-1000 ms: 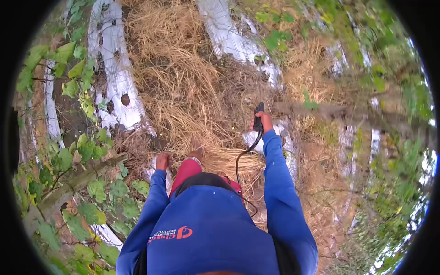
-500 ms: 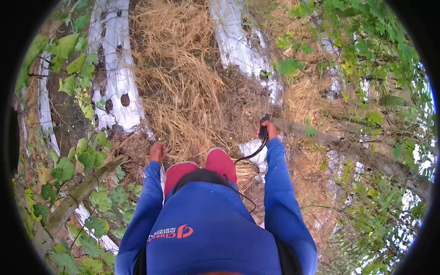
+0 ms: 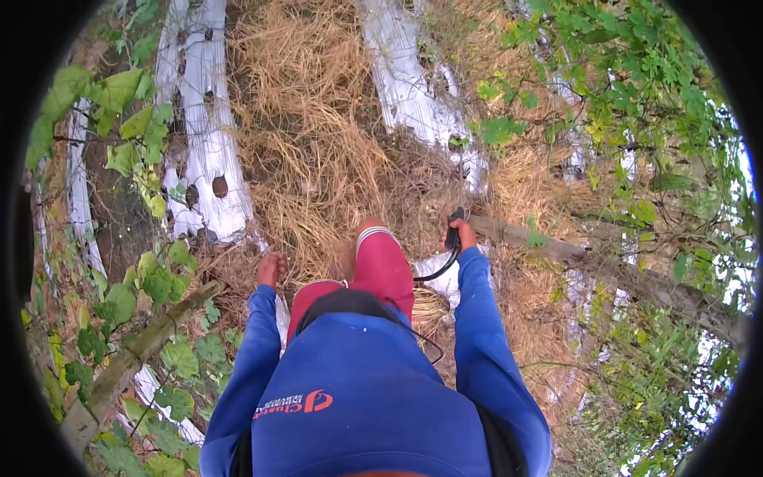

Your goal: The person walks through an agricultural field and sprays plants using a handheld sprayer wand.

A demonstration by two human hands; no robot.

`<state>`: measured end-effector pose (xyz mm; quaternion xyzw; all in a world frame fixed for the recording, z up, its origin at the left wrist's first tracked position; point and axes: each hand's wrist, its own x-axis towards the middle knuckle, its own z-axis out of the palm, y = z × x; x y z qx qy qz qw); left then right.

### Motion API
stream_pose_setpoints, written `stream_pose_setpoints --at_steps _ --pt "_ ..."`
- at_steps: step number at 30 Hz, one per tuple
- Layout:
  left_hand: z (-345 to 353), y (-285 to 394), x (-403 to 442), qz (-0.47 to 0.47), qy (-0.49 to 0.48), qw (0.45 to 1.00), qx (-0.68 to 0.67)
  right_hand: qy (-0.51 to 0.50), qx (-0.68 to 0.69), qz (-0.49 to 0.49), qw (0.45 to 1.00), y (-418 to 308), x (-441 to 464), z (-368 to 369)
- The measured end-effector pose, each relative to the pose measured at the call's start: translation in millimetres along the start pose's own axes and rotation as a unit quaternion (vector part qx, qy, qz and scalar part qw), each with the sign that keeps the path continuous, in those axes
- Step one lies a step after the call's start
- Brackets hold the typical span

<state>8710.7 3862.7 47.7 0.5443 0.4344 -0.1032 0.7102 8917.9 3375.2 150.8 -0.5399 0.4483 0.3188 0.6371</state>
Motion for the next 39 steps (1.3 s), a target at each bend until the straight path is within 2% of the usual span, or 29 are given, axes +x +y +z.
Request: stream_pose_setpoints --at_steps 4,6,12,19,24,29,32,33,36,39 --pt "3.2 5.7 10.4 0.018 -0.015 1.000 -0.013 -0.007 0.005 -0.010 1.000 0.2 -0.5 4.0" --pt "4.7 3.0 22.4 -0.025 -0.011 1.000 -0.008 0.007 0.021 -0.032 0.999 1.4 0.0 8.1" --pt "9.2 7.0 46.6 0.001 -0.007 1.000 0.002 0.026 0.033 -0.037 0.998 1.7 1.7 19.3" --pt "18.4 62.6 71.6 -0.007 0.008 1.000 0.011 0.046 0.045 -0.037 0.997 -0.4 -1.5 46.8" --pt "38.6 116.5 83.9 0.020 0.007 1.000 -0.006 0.005 0.034 -0.030 0.999 -5.6 -24.5 74.3" --pt "50.5 131.4 110.2 0.018 -0.005 0.999 0.032 -0.029 0.008 -0.038 0.999 -40.6 -34.2 117.9" --pt "61.9 144.3 112.7 0.022 -0.001 0.997 0.080 -0.049 -0.022 -0.018 0.998 -74.8 -4.9 137.6" --pt "66.0 150.6 112.4 0.020 -0.006 0.995 0.102 -0.069 -0.014 -0.039 0.997 -88.8 7.0 146.8" --pt "67.8 153.4 116.3 0.014 -0.033 0.998 0.061 -0.134 -0.001 -0.057 0.989 -131.3 45.9 169.2" --pt "56.6 142.3 130.3 0.016 -0.025 0.997 0.076 -0.114 0.020 -0.054 0.992 -172.3 78.1 193.3"
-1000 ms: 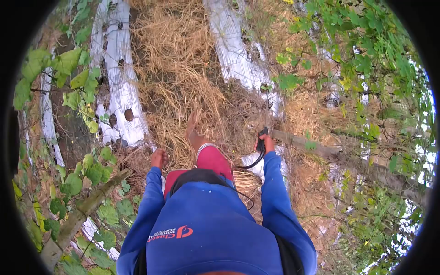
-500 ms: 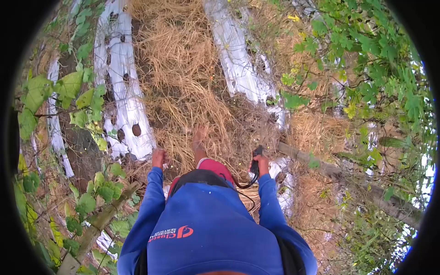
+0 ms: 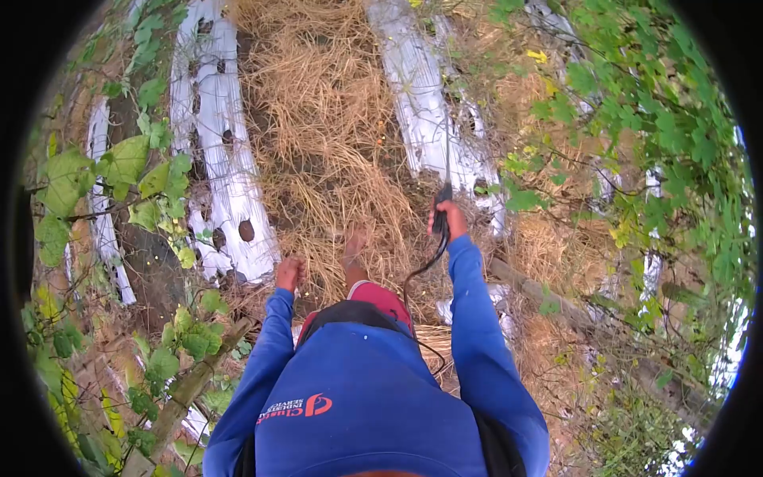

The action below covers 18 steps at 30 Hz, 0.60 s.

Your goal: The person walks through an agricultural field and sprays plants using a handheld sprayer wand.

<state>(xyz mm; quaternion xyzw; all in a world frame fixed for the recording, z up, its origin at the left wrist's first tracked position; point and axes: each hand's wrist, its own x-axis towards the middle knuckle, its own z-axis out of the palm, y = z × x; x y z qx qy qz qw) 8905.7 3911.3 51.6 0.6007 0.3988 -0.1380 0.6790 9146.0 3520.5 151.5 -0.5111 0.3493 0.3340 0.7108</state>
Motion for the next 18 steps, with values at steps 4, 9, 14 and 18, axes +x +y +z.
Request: stream_pose_setpoints --at_steps 4,9,14,18 --pt "-9.1 13.2 -0.9 -0.023 0.023 0.999 -0.007 -0.008 0.021 -0.006 1.000 -31.6 48.8 9.7" --pt "-30.4 22.4 11.5 -0.035 0.054 0.997 -0.036 0.046 0.025 -0.005 0.999 -47.8 70.4 27.9" --pt "-46.9 43.9 25.2 -0.036 0.060 0.997 -0.029 0.060 0.021 -0.007 0.998 -49.6 87.3 32.1" --pt "-50.9 85.2 27.5 -0.017 0.047 0.999 -0.023 0.068 0.018 -0.017 0.997 -53.8 94.3 37.6"
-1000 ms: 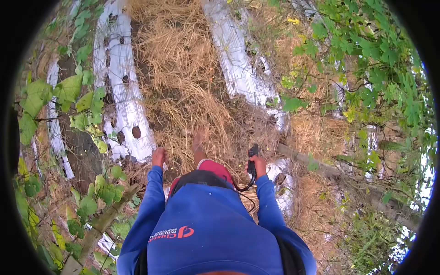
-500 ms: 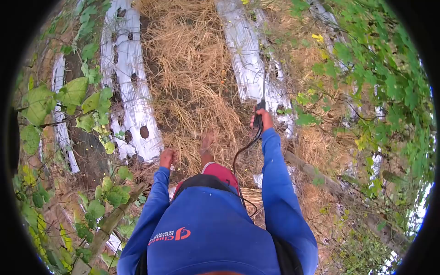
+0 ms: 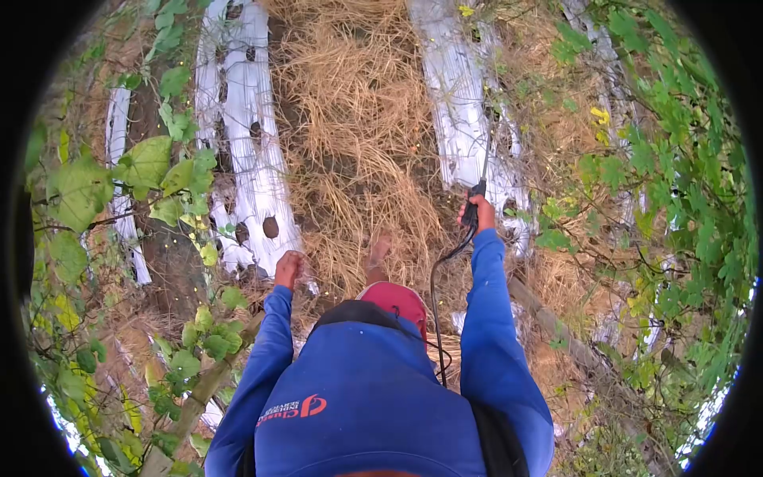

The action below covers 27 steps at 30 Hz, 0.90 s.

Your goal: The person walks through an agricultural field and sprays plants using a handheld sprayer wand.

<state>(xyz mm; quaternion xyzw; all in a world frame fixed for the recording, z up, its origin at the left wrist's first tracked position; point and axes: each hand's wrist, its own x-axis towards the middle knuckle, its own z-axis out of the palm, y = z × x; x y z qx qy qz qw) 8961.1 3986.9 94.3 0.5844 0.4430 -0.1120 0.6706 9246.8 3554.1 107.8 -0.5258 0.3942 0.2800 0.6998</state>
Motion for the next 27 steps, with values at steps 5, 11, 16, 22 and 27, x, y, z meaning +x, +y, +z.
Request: stream_pose_setpoints --at_steps 5,11,16,22,27 --pt "-0.2 29.6 4.9 0.013 0.014 0.999 0.034 0.005 0.033 0.023 0.999 -3.3 10.6 4.0" --pt "-4.9 45.4 17.2 0.016 0.036 0.999 0.012 -0.002 0.036 0.007 0.999 -6.7 5.3 8.5" --pt "-12.8 58.3 29.0 0.028 0.040 0.999 -0.011 -0.011 0.027 -0.002 1.000 -10.4 -0.3 8.5" --pt "-13.2 77.2 42.7 0.017 0.042 0.999 -0.009 -0.010 0.012 0.004 1.000 -10.9 5.9 6.1" --pt "-9.5 86.5 73.8 0.009 0.009 1.000 0.027 -0.010 0.036 0.011 0.999 -13.0 6.2 10.5"
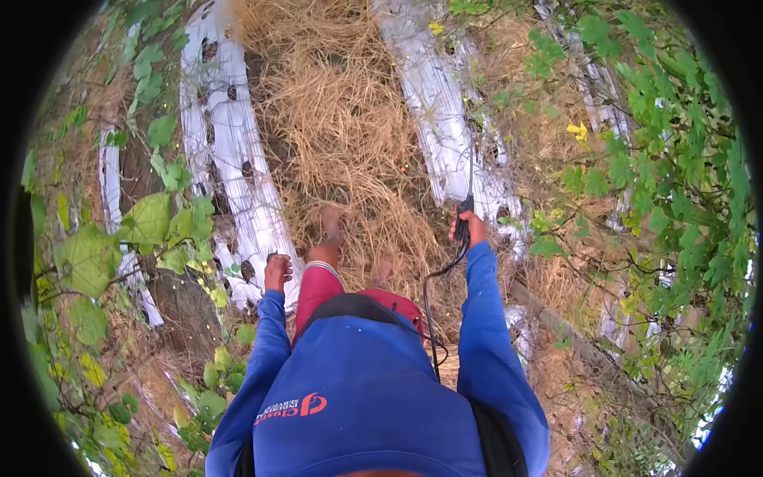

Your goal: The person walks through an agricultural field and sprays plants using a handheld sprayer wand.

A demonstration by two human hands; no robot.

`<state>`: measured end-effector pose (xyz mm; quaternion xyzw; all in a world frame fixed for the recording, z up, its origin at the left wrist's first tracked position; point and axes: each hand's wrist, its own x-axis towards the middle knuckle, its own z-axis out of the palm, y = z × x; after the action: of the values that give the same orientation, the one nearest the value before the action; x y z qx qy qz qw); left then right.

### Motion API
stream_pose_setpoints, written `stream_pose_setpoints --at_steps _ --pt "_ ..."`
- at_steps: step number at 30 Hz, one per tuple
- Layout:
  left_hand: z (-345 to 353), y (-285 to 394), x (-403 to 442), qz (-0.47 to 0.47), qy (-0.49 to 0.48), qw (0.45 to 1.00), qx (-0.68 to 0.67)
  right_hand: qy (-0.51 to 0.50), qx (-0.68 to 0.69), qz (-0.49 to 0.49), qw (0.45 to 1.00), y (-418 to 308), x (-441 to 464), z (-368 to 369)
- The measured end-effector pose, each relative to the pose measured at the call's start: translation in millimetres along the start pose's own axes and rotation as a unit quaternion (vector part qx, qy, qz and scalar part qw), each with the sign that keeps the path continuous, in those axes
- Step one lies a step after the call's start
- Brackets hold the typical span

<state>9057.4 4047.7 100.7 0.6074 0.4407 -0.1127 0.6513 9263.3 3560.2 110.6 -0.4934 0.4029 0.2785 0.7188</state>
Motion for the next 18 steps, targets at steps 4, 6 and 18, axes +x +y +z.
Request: stream_pose_setpoints --at_steps 4,6,18 --pt "5.7 21.2 47.1 -0.024 -0.019 0.999 0.019 0.027 -0.016 -0.007 0.999 -4.9 -0.6 19.9" --pt "7.5 31.5 72.8 -0.031 -0.035 0.999 0.016 0.019 -0.012 0.003 1.000 -9.4 -2.4 30.3" --pt "-7.8 100.5 215.8 0.020 -0.065 0.997 -0.047 0.114 -0.166 0.062 0.978 -30.8 -101.2 137.1"
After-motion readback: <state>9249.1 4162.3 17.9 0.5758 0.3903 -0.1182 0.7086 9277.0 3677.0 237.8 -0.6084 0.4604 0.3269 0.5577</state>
